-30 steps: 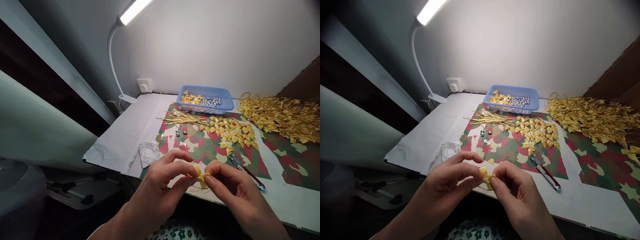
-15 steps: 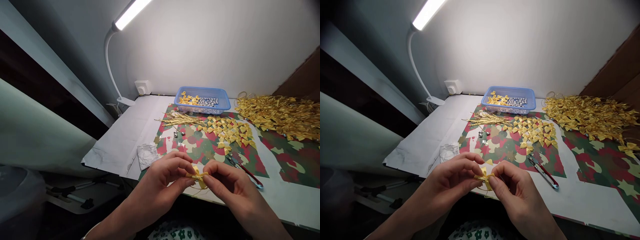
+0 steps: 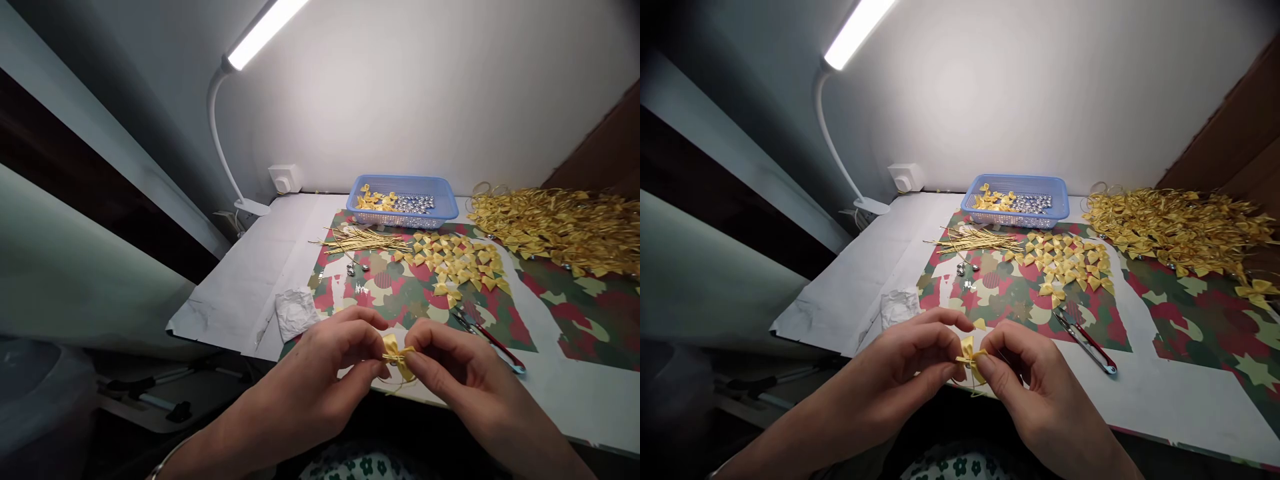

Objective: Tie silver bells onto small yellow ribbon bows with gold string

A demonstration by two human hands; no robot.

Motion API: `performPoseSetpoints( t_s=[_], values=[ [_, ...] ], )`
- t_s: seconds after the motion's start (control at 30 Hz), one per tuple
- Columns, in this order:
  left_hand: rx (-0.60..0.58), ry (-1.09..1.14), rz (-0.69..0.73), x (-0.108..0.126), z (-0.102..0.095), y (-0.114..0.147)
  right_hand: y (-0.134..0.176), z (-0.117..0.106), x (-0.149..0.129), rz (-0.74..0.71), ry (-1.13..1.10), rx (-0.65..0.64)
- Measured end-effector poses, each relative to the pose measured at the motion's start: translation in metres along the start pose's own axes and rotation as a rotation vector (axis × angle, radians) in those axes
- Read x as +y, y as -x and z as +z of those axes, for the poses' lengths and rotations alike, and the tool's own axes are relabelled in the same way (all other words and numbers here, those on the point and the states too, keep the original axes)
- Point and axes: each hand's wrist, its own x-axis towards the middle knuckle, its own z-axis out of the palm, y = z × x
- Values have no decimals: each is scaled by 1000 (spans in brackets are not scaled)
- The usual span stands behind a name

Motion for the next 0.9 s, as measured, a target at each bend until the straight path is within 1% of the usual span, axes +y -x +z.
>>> performPoseSetpoints(
  t_s=[0.17, 0.3, 0.37, 0.5, 0.67, 0.77, 0.9],
  values=[
    [-64, 86, -32, 2, -1, -3, 2, 0, 0, -12, -4, -10],
    [-146, 143, -67, 4, -3, -7, 3, -1, 1, -2, 37, -9],
    [-189, 199, -80, 4, -5, -9, 4, -2, 1, -2, 70, -6],
    [-225, 362, -116, 3, -9, -11, 4, -1, -1, -23, 137, -12],
    [-247, 498, -189, 3, -6, -10, 6, 0, -6, -33, 169, 19],
    [-224, 507, -223, 4, -3, -11, 6, 0, -6, -62, 178, 21],
    [-204, 478, -207, 2, -3, -11, 5, 0, -3, -96, 197, 12]
  ],
)
